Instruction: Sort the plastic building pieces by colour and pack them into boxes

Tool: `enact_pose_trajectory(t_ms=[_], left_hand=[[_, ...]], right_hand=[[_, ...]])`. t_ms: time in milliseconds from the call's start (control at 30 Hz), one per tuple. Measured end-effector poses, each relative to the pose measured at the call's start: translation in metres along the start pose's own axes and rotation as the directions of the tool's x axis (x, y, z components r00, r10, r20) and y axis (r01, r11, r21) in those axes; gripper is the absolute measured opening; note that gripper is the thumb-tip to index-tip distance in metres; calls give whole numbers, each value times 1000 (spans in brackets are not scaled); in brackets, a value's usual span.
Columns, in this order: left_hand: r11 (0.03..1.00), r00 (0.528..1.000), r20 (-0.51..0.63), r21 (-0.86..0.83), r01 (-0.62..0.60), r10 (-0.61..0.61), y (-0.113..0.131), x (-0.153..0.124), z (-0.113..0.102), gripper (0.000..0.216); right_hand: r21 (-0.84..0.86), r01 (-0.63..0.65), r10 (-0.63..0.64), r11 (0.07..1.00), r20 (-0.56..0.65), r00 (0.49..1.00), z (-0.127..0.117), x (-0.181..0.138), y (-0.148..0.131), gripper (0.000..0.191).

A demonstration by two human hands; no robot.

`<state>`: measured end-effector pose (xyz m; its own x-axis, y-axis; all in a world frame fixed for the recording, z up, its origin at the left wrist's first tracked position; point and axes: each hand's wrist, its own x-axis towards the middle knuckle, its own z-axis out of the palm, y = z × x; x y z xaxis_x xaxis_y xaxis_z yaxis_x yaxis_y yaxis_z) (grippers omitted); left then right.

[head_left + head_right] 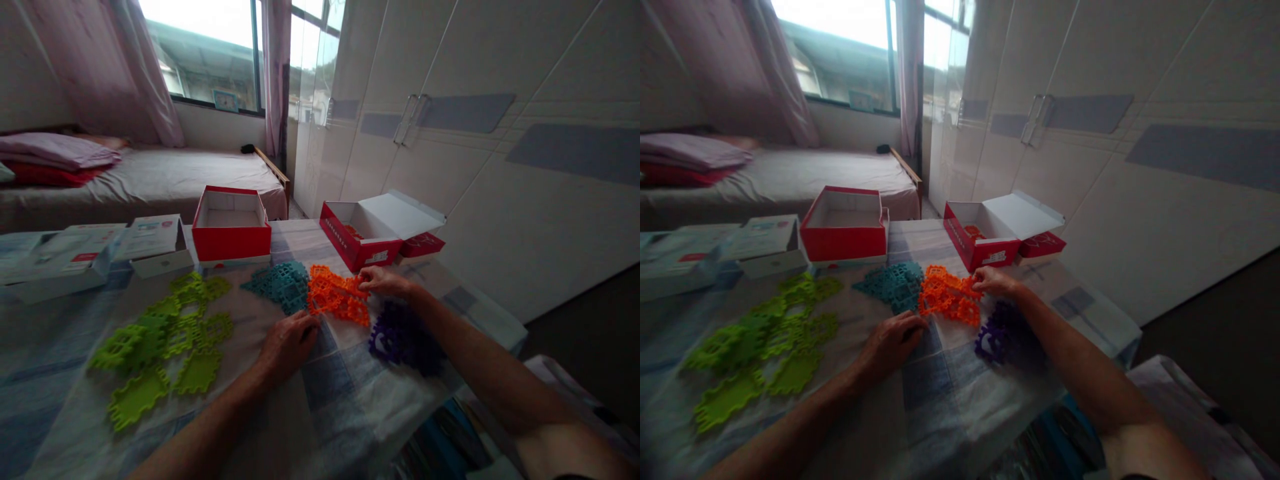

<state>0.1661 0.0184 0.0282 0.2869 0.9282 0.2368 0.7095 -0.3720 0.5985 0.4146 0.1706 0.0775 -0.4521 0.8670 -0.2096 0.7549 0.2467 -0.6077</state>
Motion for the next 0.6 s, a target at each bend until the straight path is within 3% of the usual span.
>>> enact_pose_trajectory(t_ms=[167,367,500,600], left_hand=[[1000,1000,6,-7,0,0,2,-1,-1,21],[1000,1000,-5,5,4,-4,2,0,-1,20],[1000,1000,-24,7,-2,2,2,0,0,19],[1000,1000,-15,9,3,-3,2,-1,0,19]], right_hand=[[-38,27,-29,999,-50,998,6,0,-7,12],[129,117,-96,985,-156,983,1,-22,-10,23],[233,219,-143,947,-302,943,-25,-30,-26,36],[303,236,-69,923,-473,878,-57,-13,-46,40]])
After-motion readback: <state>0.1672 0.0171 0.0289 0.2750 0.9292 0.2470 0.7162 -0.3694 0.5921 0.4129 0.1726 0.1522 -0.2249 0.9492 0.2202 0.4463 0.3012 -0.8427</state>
